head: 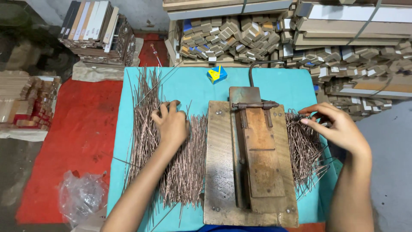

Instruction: Bending thin metal rods into a specific shape using a manual jig and lever

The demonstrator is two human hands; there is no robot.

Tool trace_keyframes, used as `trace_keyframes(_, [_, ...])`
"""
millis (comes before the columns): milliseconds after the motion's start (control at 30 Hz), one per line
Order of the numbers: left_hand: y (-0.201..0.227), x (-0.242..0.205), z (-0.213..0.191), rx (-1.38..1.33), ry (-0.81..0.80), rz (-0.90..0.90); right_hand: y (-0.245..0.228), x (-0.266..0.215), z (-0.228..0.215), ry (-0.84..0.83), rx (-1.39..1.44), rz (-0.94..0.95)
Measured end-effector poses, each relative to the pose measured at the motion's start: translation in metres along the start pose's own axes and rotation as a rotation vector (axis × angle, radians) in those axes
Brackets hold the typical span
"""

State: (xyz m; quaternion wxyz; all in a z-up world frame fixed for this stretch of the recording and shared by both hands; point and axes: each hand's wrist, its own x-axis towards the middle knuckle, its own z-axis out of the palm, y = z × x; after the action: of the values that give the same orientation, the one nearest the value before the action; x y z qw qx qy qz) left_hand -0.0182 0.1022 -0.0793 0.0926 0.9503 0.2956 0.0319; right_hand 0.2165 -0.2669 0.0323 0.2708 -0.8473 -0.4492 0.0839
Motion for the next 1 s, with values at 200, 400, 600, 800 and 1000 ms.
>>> trace_keyframes(200, [0.012,-0.006,-0.026,-0.156,-0.041,-0.129,-0.016,-0.008,-0.003,0.052,0.038,-0.028])
trace_keyframes(400, [0.007,0.002,-0.028,-0.385,-0.032,-0.173,-0.025,-0.008,-0.004,0.071,0.058,-0.089])
trace_keyframes(600, [-0.012,0.002,-0.026,-0.730,0.189,0.119,-0.040,-0.006,-0.009,0.068,0.092,-0.174])
trace_keyframes(800, [-0.007,-0.017,-0.072,-0.915,0.065,0.108,-0.050,-0.001,-0.009,0.020,0.134,-0.236])
trace_keyframes(1000, [-0.006,-0.020,-0.071,-1.242,-0.031,-0.024,-0.062,-0.001,-0.006,-0.020,0.176,-0.230])
